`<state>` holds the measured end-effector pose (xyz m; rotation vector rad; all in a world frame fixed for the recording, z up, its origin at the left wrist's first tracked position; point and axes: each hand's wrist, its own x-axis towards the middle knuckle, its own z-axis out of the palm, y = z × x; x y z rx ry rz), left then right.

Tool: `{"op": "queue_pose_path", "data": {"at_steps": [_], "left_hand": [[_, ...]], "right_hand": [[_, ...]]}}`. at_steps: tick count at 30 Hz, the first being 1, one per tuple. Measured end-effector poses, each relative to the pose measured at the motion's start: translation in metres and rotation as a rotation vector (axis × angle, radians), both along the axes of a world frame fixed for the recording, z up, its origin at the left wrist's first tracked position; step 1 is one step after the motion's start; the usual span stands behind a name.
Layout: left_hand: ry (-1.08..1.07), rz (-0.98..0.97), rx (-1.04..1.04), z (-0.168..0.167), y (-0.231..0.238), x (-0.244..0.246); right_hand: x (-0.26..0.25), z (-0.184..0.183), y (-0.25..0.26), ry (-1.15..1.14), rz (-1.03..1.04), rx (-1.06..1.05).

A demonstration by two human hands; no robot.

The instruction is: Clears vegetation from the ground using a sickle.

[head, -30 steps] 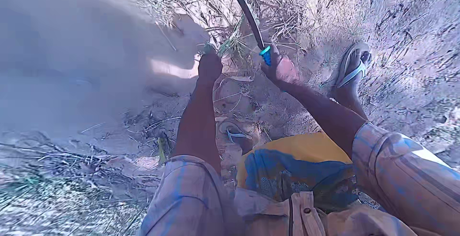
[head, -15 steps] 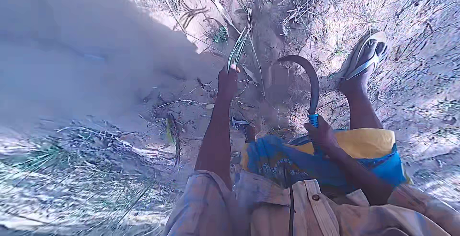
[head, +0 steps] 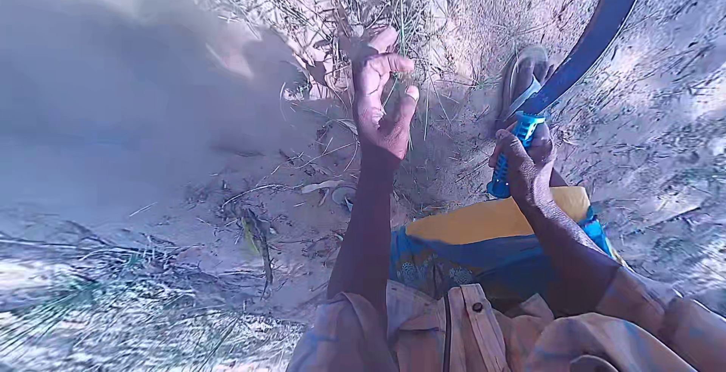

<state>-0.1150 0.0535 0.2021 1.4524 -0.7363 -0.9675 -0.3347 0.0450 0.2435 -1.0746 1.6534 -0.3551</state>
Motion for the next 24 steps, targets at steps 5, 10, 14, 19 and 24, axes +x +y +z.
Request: {"op": "queue_pose_path", "data": {"at_steps": [5, 10, 14, 19, 24], "left_hand": [[0.174, 0.011, -0.129, 0.017, -0.004, -0.014], [0.303, 0.097, -0.011, 0.003, 0.026, -0.022], [0.399, 0.194, 0.367, -0.021, 0.109, -0.022], [0.485, 0.544, 0.96, -0.021, 0.231, -0.025], [0.524, 0.83, 1.001, -0.038, 0.312, -0.044]], "right_hand": [[-0.001, 0.003, -0.003, -0.018, -0.008, 0.062], [-0.001, -0.002, 0.004, 0.008, 0.021, 0.082], [0.003, -0.013, 0.013, 0.147, 0.143, 0.089], [0.022, -0.031, 0.017, 0.44, 0.609, 0.127], [0.115, -0.076, -0.002, 0.437, 1.126, -0.017]]}}
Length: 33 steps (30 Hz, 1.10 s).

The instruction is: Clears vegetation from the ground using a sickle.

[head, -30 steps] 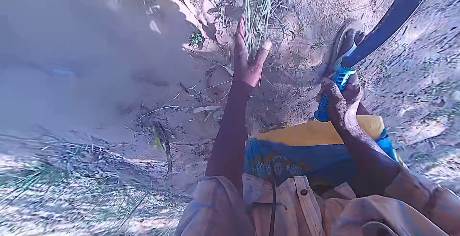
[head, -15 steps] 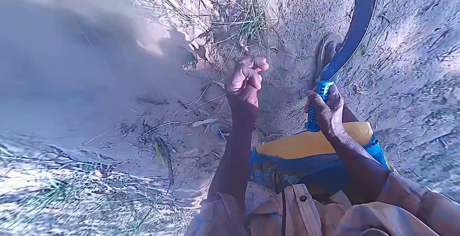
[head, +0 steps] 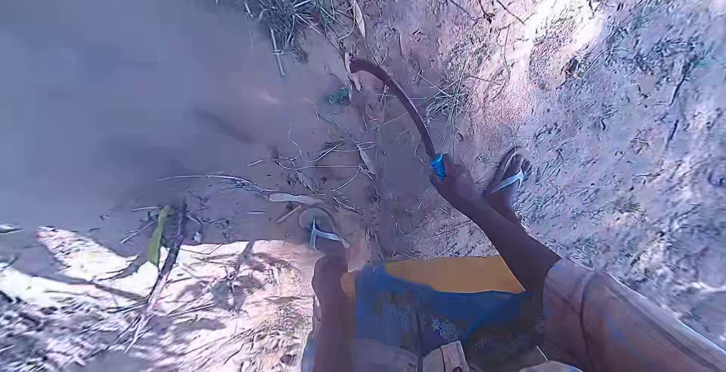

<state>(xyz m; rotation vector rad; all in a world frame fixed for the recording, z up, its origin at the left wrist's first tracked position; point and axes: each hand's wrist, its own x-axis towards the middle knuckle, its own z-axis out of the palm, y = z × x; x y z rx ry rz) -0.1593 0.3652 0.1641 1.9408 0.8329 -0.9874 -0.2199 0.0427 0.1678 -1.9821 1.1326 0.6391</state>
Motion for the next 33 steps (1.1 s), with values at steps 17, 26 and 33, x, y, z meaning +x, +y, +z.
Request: {"op": "queue_pose_path", "data": {"at_steps": [17, 26, 33], "left_hand": [[-0.365, 0.258, -0.094, -0.016, 0.007, 0.061], [-0.331, 0.431, -0.167, -0.004, 0.011, 0.086], [-0.405, 0.541, -0.286, -0.001, 0.011, 0.104]], "right_hand": [[-0.021, 0.018, -0.075, 0.45, 0.318, -0.324], [-0.029, 0.052, -0.097, 0.813, 0.316, -0.298], [0.12, 0.048, -0.088, 0.19, 0.053, -0.382]]}}
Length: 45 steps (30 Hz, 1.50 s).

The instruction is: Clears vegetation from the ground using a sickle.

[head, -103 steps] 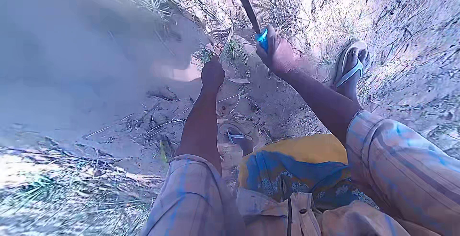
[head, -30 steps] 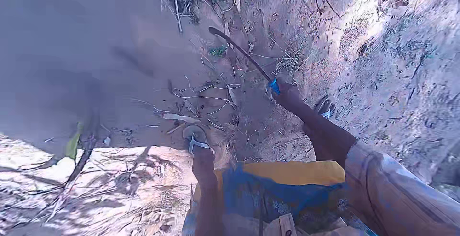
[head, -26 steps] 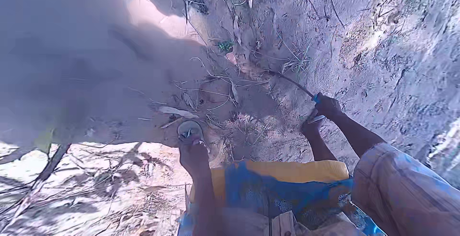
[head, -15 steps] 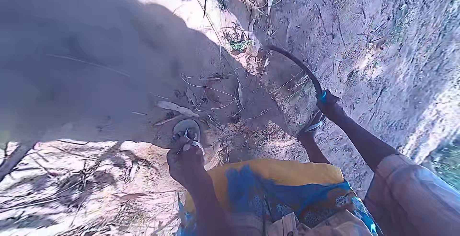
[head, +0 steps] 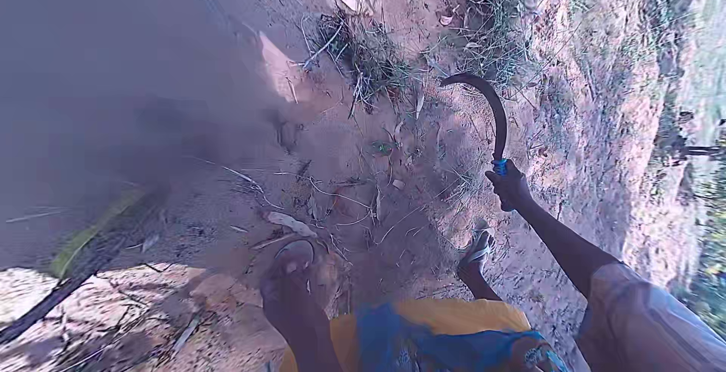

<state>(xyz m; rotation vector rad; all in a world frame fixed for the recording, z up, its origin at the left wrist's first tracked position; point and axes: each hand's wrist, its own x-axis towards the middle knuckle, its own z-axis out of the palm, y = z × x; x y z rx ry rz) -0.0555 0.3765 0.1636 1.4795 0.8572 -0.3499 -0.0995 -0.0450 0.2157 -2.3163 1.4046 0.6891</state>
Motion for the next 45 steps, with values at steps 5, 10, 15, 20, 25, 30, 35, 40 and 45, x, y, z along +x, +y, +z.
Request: {"op": "queue_pose_path", "data": {"at_steps": [5, 10, 15, 20, 25, 30, 35, 40, 45], "left_hand": [[0.002, 0.014, -0.011, 0.004, -0.001, 0.001], [0.026, -0.005, 0.003, 0.001, 0.0, -0.003], [0.067, 0.011, -0.025, -0.001, 0.001, 0.005], [0.097, 0.033, -0.084, -0.003, -0.001, 0.007], [0.108, -0.015, -0.086, -0.005, -0.008, 0.006], [0.129, -0.102, -0.081, -0.005, -0.011, 0.001], [0.108, -0.091, -0.105, -0.003, -0.007, 0.009], [0.145, -0.088, -0.103, -0.007, -0.005, 0.008], [0.183, -0.115, -0.105, -0.01, -0.009, -0.002]], "right_hand": [[0.21, -0.034, 0.02, -0.188, 0.304, 0.075], [0.261, -0.081, 0.075, 0.007, 0.456, 0.076], [0.064, -0.129, 0.057, 0.303, 0.162, 0.068], [-0.052, -0.063, 0.075, 0.504, 0.011, 0.029], [0.04, -0.063, 0.065, 0.039, 0.099, 0.013], [0.18, -0.126, 0.072, -0.052, 0.172, 0.151], [0.039, -0.134, 0.128, 0.196, 0.001, 0.231], [-0.107, -0.061, 0.138, 0.488, -0.077, 0.21], [-0.08, -0.048, 0.126, 0.121, -0.116, 0.169]]}}
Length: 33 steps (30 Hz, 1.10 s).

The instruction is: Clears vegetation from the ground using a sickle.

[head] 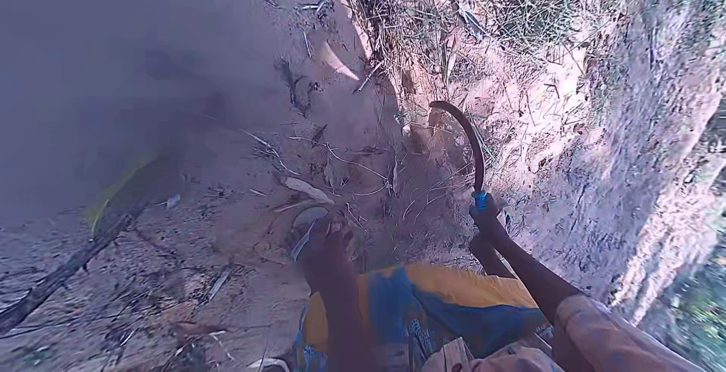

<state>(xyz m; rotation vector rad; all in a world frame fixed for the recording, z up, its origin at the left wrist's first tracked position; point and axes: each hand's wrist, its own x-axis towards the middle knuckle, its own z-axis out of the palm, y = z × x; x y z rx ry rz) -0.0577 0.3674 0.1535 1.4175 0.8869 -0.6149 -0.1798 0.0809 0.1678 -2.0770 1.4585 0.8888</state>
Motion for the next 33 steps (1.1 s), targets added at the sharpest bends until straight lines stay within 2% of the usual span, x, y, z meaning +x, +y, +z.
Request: {"op": "queue_pose_path", "data": {"at_steps": [4, 6, 7, 9, 12, 15, 18, 20, 22, 25, 28, 30, 31, 33], "left_hand": [[-0.005, -0.057, 0.0, -0.004, -0.004, -0.008], [-0.011, -0.079, 0.007, -0.005, -0.006, -0.009], [-0.012, -0.09, 0.005, -0.004, -0.007, -0.01], [-0.026, -0.11, 0.007, -0.001, -0.007, -0.007], [-0.027, -0.08, 0.006, 0.002, -0.006, 0.0], [-0.019, -0.038, -0.036, 0.007, -0.001, 0.005], [-0.011, -0.013, -0.08, 0.008, 0.0, 0.003], [0.016, -0.001, -0.069, 0.008, 0.0, 0.001], [0.042, -0.009, -0.062, 0.008, -0.002, -0.002], [0.045, -0.048, -0.052, 0.008, -0.007, -0.005], [0.033, -0.1, -0.045, 0.004, -0.005, -0.007], [0.017, -0.127, -0.037, 0.001, -0.005, -0.009], [0.008, -0.125, -0.028, 0.0, -0.004, -0.009], [0.014, -0.118, -0.02, 0.001, -0.004, -0.009]], "right_hand": [[0.152, -0.05, -0.024, -0.279, 0.208, -0.064], [0.232, -0.072, -0.022, -0.29, 0.29, -0.071], [0.253, -0.081, -0.019, -0.247, 0.298, -0.051], [0.249, -0.095, -0.011, -0.109, 0.294, 0.017], [0.153, -0.092, -0.001, 0.098, 0.291, 0.07], [0.04, -0.056, 0.006, 0.309, 0.192, 0.082], [-0.012, -0.012, 0.009, 0.403, 0.174, 0.051], [-0.004, 0.002, 0.012, 0.341, 0.211, 0.019], [0.029, -0.002, 0.012, 0.182, 0.255, -0.026], [0.116, -0.041, 0.006, -0.211, 0.245, -0.071], [0.219, -0.08, 0.005, -0.421, 0.165, -0.074], [0.248, -0.101, 0.0, -0.322, 0.161, -0.054], [0.243, -0.109, 0.001, -0.217, 0.163, -0.02], [0.195, -0.118, 0.009, -0.038, 0.159, 0.075]]}}
